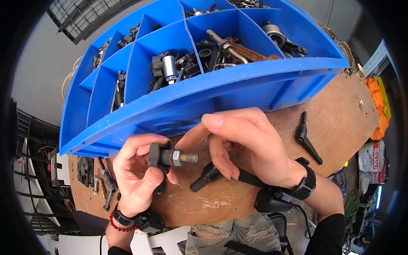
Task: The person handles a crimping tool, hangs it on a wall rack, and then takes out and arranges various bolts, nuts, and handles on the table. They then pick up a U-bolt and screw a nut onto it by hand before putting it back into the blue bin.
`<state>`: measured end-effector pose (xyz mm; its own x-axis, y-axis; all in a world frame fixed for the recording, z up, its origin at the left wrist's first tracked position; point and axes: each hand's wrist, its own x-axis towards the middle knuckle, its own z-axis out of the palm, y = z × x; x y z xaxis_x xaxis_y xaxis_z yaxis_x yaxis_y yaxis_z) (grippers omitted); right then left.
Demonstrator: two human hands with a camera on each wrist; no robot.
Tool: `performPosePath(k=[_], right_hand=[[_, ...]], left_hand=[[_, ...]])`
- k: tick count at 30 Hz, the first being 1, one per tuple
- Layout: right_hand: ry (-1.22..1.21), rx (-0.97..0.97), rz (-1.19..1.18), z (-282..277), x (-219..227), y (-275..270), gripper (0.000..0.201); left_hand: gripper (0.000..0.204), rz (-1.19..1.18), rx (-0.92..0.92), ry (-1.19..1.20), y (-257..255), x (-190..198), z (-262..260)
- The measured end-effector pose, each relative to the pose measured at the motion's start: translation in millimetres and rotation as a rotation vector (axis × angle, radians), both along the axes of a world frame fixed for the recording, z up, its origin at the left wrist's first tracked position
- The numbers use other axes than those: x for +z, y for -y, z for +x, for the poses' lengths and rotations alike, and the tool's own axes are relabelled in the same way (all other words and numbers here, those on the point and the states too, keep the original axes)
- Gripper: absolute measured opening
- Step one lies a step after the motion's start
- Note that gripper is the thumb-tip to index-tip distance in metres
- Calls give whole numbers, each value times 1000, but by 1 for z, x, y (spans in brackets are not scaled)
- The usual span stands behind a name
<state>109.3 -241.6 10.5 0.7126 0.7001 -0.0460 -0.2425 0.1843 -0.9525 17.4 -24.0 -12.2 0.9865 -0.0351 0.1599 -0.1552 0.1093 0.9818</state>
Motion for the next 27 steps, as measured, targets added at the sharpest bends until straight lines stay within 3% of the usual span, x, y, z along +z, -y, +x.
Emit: performPosePath(k=[7, 16, 19, 23, 27], right_hand=[[-41, 6, 41, -1, -2, -1, 52], [33, 23, -145, 1, -5, 2, 54], [101, -101, -160, -1, -1, -3, 65], [76, -74, 25, -8, 2, -3, 51], [50, -13, -114, -4, -4, -1, 53]], left_hand=[[59, 61, 41, 24, 4, 1, 1], [66, 101, 83, 43, 6, 2, 1], [67, 101, 80, 40, 6, 2, 1], [66, 109, 80, 46, 6, 2, 1], [61, 76, 51, 34, 4, 1, 0]])
